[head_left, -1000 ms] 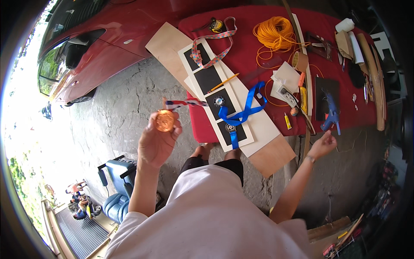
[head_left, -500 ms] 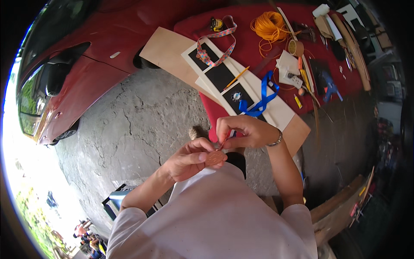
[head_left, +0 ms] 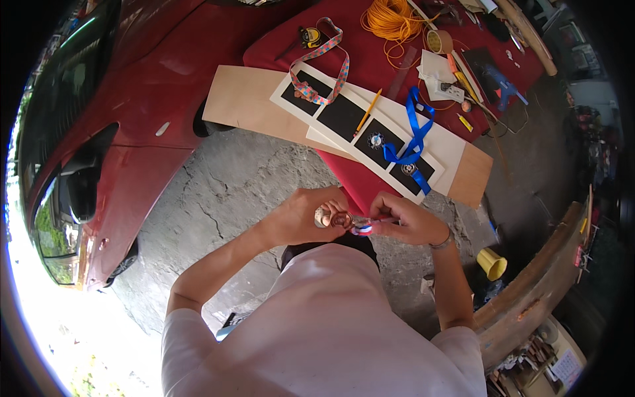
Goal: The person assembles a medal by attaching a ribbon to a copper-colored medallion using a hot glue gun. They press the ribbon onto the medallion, then place the finished medal on a display board alongside other medals.
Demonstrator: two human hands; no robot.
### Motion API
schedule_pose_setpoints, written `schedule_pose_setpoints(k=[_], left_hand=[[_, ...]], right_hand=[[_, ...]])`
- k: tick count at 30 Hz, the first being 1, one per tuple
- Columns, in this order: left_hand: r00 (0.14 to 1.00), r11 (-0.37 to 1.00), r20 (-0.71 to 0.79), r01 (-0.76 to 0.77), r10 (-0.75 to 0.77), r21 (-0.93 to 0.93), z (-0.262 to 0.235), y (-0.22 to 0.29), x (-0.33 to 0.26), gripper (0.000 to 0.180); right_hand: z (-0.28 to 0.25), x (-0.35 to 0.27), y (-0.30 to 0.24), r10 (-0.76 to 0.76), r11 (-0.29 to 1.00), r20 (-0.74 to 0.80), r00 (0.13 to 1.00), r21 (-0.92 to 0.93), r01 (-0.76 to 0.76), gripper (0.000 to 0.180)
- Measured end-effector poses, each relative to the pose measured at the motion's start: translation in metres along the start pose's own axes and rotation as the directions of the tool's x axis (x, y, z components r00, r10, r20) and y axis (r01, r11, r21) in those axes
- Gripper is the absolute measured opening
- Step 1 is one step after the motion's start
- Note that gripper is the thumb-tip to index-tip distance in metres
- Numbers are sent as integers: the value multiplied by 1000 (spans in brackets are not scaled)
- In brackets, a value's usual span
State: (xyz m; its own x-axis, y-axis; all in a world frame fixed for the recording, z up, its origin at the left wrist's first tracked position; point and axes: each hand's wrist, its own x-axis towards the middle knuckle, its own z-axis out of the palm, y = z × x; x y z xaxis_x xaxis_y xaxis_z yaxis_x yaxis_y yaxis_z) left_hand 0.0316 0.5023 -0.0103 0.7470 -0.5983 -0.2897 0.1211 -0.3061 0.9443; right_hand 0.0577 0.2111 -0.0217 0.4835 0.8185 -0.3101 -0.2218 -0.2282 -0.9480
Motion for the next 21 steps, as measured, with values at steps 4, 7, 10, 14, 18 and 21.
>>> schedule_pose_setpoints(k=[4, 7, 10, 14, 18, 21], left_hand=[[997, 953, -41, -51, 66, 299, -37, -16, 39, 49], [997, 934, -13, -61, 71, 353, -54, -37, 65, 51], [997, 897, 29, -73, 68, 435, -74, -59, 91, 55], [983, 874, 133, -176, 130, 453, -104, -95, 125, 58], [943, 857, 193, -327, 270, 397, -131, -140, 163, 63], [897, 838, 180, -442, 404, 321, -140, -175, 184, 72]], right_hand=[[0, 38, 29, 69, 995, -271, 960, 90, -46, 16], [4, 68, 55, 27, 999, -480, 877, 45, -7, 18], [3, 93, 74, -67, 995, -608, 791, -99, 8, 21], [-1, 126, 85, 85, 996, -682, 726, 63, -58, 33], [-6, 157, 99, 198, 977, -773, 602, 105, -186, 48], [-5, 180, 115, 197, 963, -861, 468, 79, -259, 58]])
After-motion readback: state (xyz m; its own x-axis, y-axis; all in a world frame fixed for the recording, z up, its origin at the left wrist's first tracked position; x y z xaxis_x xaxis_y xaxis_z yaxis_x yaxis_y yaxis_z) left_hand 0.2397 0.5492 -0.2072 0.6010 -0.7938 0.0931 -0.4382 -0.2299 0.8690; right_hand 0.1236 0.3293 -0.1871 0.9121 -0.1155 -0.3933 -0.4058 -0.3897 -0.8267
